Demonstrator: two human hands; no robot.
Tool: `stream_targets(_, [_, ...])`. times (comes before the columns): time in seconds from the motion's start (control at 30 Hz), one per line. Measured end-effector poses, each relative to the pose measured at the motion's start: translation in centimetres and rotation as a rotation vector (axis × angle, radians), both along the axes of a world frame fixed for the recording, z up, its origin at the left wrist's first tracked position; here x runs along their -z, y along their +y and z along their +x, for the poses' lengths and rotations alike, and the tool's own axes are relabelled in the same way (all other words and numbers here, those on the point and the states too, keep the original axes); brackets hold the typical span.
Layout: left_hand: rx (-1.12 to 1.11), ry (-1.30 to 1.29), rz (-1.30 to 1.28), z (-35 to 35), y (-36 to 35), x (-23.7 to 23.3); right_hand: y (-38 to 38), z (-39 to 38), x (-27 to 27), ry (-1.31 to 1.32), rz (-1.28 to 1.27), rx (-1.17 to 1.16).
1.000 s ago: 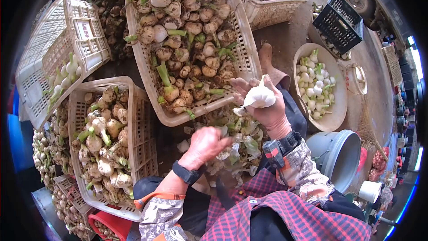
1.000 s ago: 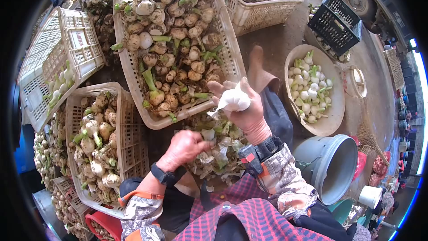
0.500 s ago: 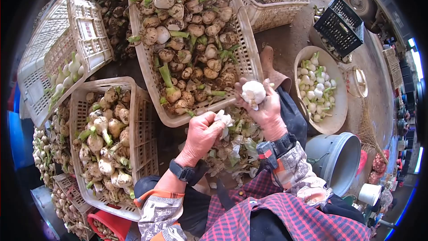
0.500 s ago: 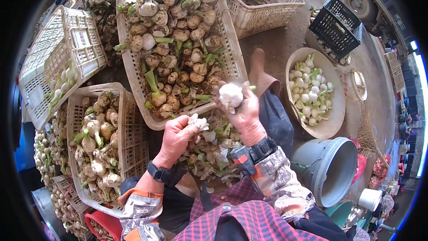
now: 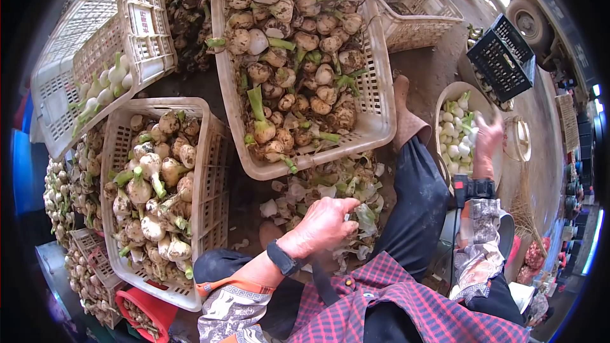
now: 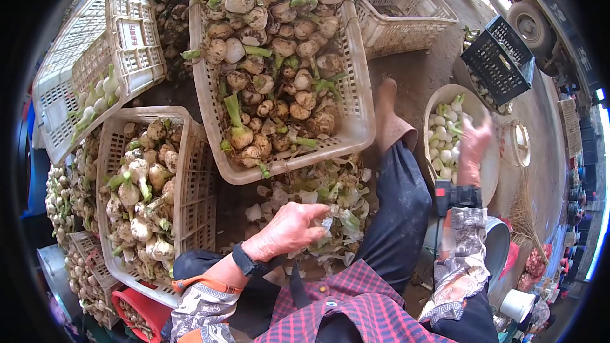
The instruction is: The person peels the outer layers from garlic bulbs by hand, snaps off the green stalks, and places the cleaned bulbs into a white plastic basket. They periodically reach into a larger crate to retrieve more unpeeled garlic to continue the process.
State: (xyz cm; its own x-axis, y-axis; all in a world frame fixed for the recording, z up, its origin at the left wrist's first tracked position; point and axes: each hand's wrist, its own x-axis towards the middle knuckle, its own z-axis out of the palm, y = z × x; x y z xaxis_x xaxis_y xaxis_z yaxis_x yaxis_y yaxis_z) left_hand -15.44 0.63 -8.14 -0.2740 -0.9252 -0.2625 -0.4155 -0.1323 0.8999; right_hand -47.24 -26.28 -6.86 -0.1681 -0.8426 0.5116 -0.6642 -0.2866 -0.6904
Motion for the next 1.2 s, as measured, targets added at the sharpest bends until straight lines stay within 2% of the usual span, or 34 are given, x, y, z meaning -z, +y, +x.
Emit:
stream_targets(0.03, [-0.058,0.059,-0.021,0.0,-0.2,0.3,0.4,2.5,-0.1,0.079,-0.052,-0.110])
stream_targets(0.07, [-0.093,0.085,-0.027,0.1,-0.5,0.2,1.9,7.2,-1.3,0.146,0.206,-0.308])
stream_targets(0.17, [-0.199,0.124,-0.101,0.2,-1.4,0.0,2.5,17.2,2.9,0.646,-0.066,-0.987])
stream_targets(0.23, [-0.307,0.073,-0.222,-0.1,-1.4,1.3,2.7,22.5,5.4,1.034,-0.087,-1.091])
stream_targets(0.27, [-0.286,0.077,-0.358,0.1,-1.2,1.9,2.8,24.0,6.0,1.062,-0.067,-1.118])
stream_targets(0.33, [-0.248,0.085,-0.421,0.0,-1.4,3.2,0.7,25.3,12.2,1.102,-0.458,-1.052])
stream_targets(0.37, [-0.271,0.118,-0.383,-0.6,-1.5,4.7,-1.1,25.8,17.6,1.186,-0.335,-0.905])
stream_targets(0.4, [-0.271,0.083,-0.321,-0.7,-1.8,4.6,-1.6,26.5,16.6,1.189,-0.340,-0.952])
stream_targets(0.43, [-0.304,0.131,-0.256,-0.4,-1.9,4.3,-2.7,26.8,17.8,1.202,-0.426,-0.929])
stream_targets(0.5, [-0.334,0.183,-0.054,0.7,-1.7,2.1,-2.3,27.3,15.1,1.345,-0.238,-0.974])
stream_targets(0.57, [-0.385,0.205,0.013,1.6,-2.4,1.0,-1.0,27.1,10.5,1.107,-0.067,-0.976])
stream_targets(0.63, [-0.638,0.399,-0.008,1.4,-2.6,1.1,1.9,27.1,6.1,0.658,0.231,-0.987])
stream_targets(0.67, [-0.756,0.503,-0.020,1.3,-2.8,1.0,3.4,26.8,3.9,0.328,0.435,-0.983])
stream_targets(0.7, [-0.752,0.599,0.033,2.1,-2.9,-0.2,5.2,26.6,2.3,-0.009,0.628,-0.954])
stream_targets(0.77, [-1.032,0.881,-0.171,0.5,-4.4,1.4,10.1,26.4,0.0,-0.645,0.773,-1.053])
stream_targets(0.83, [-0.954,1.079,-0.141,1.4,-4.9,3.0,13.6,25.1,0.7,-0.626,0.664,-1.010])
stream_targets(0.87, [-0.998,1.195,-0.099,2.4,-4.1,0.8,15.0,24.2,1.7,-0.536,0.580,-1.016])
stream_targets(0.9, [-1.012,1.276,-0.082,2.9,-4.1,1.2,15.9,23.7,2.1,-0.448,0.493,-1.020])
stream_targets(0.97, [-0.977,1.339,-0.095,3.6,-3.7,0.7,17.2,23.4,0.9,-0.107,0.203,-1.001])
stream_targets(1.0, [-1.004,1.300,-0.075,3.6,-3.5,0.5,17.6,23.3,0.3,0.060,0.056,-0.982])
stream_targets(1.1, [-1.078,1.179,-0.011,3.4,-3.4,0.4,17.0,22.1,0.0,0.339,-0.174,-1.006])
stream_targets(1.2, [-1.106,1.036,0.009,3.4,-3.1,1.2,17.1,22.0,-0.6,0.444,-0.284,-1.097])
